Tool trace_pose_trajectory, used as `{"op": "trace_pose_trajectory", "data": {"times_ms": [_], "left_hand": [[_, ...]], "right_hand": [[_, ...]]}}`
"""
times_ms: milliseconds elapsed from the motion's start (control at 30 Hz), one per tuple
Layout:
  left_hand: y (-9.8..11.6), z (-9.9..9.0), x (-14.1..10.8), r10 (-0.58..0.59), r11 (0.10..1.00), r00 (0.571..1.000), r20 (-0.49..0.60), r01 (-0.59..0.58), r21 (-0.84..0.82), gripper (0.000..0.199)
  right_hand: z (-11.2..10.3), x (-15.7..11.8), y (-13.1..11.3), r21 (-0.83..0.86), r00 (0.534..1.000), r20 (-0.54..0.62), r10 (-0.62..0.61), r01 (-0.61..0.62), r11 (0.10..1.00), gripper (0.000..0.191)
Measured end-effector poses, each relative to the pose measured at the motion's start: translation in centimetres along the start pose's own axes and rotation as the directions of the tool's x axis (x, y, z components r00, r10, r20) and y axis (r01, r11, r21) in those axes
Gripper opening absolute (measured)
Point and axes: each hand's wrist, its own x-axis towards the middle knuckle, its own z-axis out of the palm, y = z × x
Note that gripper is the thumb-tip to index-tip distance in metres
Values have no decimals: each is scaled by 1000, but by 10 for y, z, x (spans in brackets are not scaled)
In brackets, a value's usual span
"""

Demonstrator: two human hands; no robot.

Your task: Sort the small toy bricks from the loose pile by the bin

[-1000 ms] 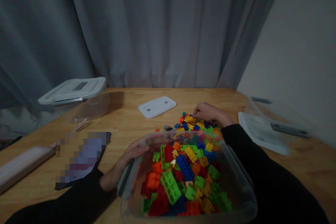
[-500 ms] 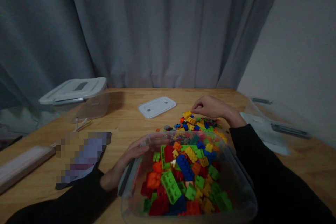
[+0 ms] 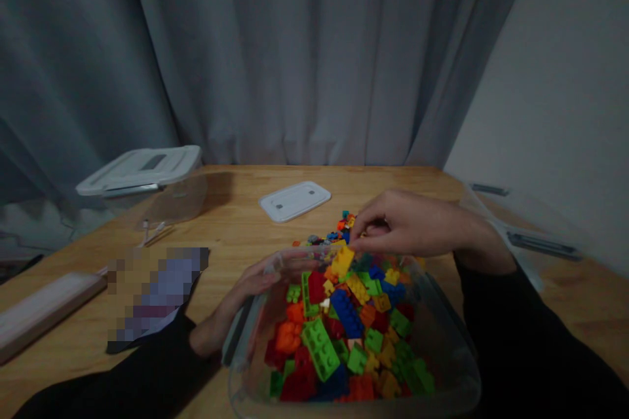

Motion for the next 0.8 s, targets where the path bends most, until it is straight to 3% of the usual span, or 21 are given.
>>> {"op": "trace_pose_trajectory", "data": {"times_ms": [300, 600, 800], "left_hand": [[-3, 0, 1, -27, 999, 1000, 7, 28, -44, 53], [-2, -3, 1, 11, 1000, 1000, 27, -12, 15, 54], [-1, 0, 0, 9, 1000, 1000, 26, -9, 5, 52]], "right_hand": [[7, -12, -16, -100, 981, 195, -25, 46, 994, 19], [8, -16, -29, -131, 983, 179, -30, 54, 990, 23], [1, -12, -14, -39, 998, 49, -31, 33, 999, 24]]}}
